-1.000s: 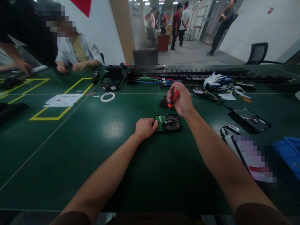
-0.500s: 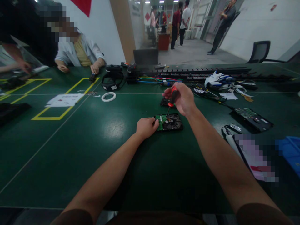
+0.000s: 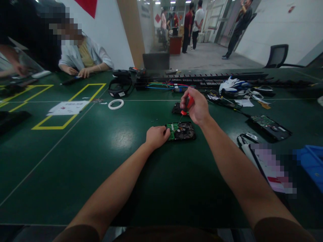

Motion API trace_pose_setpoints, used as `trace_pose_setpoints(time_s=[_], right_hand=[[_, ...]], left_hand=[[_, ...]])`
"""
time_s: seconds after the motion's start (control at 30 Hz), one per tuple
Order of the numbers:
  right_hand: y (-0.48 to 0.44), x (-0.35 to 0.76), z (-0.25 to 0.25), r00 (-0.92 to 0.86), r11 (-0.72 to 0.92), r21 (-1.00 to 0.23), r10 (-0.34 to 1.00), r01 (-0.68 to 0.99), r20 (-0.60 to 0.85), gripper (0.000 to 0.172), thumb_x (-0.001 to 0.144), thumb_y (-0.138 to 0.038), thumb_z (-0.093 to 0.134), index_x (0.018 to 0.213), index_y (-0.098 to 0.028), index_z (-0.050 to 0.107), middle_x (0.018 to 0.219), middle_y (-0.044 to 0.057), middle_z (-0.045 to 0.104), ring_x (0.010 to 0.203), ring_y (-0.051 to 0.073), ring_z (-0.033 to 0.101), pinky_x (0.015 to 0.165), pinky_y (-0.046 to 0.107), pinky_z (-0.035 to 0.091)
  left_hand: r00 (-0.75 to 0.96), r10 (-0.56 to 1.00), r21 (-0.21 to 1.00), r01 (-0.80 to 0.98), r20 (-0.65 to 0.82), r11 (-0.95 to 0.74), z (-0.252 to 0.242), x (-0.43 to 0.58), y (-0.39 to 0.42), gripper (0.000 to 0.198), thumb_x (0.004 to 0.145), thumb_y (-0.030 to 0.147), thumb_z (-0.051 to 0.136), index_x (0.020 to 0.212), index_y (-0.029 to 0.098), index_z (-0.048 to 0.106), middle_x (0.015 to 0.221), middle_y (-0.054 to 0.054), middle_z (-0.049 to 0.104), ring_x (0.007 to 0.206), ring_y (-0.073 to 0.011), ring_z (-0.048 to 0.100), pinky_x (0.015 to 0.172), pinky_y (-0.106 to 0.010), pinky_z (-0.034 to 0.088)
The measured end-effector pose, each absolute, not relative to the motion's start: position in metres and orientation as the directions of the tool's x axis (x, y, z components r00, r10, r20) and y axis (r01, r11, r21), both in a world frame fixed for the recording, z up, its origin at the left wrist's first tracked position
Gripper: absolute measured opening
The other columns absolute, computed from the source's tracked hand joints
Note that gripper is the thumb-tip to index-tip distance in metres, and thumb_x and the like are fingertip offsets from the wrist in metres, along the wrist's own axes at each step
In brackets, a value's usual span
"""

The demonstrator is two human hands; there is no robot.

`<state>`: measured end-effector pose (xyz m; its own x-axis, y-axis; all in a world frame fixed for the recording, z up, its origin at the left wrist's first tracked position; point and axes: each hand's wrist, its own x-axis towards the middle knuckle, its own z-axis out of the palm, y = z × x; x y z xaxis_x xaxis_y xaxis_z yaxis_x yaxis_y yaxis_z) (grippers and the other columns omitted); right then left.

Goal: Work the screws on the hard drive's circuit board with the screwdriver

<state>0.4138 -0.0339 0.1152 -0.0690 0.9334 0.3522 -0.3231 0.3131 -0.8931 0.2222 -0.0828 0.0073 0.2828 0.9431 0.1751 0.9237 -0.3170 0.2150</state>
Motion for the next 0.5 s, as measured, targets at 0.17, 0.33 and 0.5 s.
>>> trace_pose_setpoints(time_s=[0.17,0.33,0.5], right_hand=[[-0.0343,0.4125,0.1175,-0.078,0.299,-0.891,0.936,-0.342,0.344,0.053,0.087,-0.078,0.056,0.082,-0.026,0.065,0.071,-0.002,0.06,0.059,0.013,0.056,0.057,0.028,0.048],[-0.0292,0.4161,0.117,-0.039,0.347,-0.88,0.924,-0.323,0.379,0.042,0.085,-0.068,0.067,0.092,-0.027,0.07,0.075,-0.003,0.061,0.064,0.013,0.059,0.063,0.028,0.05],[-0.0274,0.4142,0.1123,-0.032,0.359,-0.882,0.922,-0.304,0.387,0.041,0.085,-0.065,0.07,0.081,-0.025,0.067,0.075,-0.001,0.062,0.07,0.014,0.062,0.07,0.031,0.054]], left_hand=[[0.281,0.944,0.209,0.926,0.174,-0.314,0.0076,0.2226,-0.083,0.05,0.105,0.05,0.039,0.076,0.022,0.068,0.082,-0.007,0.075,0.074,-0.0219,0.068,0.066,-0.033,0.037],[0.271,0.948,0.21,0.93,0.166,-0.303,0.0072,0.2226,-0.0827,0.049,0.104,0.051,0.039,0.079,0.022,0.07,0.084,-0.008,0.075,0.076,-0.0224,0.068,0.068,-0.033,0.039],[0.276,0.947,0.215,0.927,0.162,-0.307,0.0069,0.2225,-0.0825,0.049,0.104,0.05,0.039,0.078,0.022,0.069,0.084,-0.008,0.075,0.076,-0.0217,0.067,0.067,-0.033,0.038]])
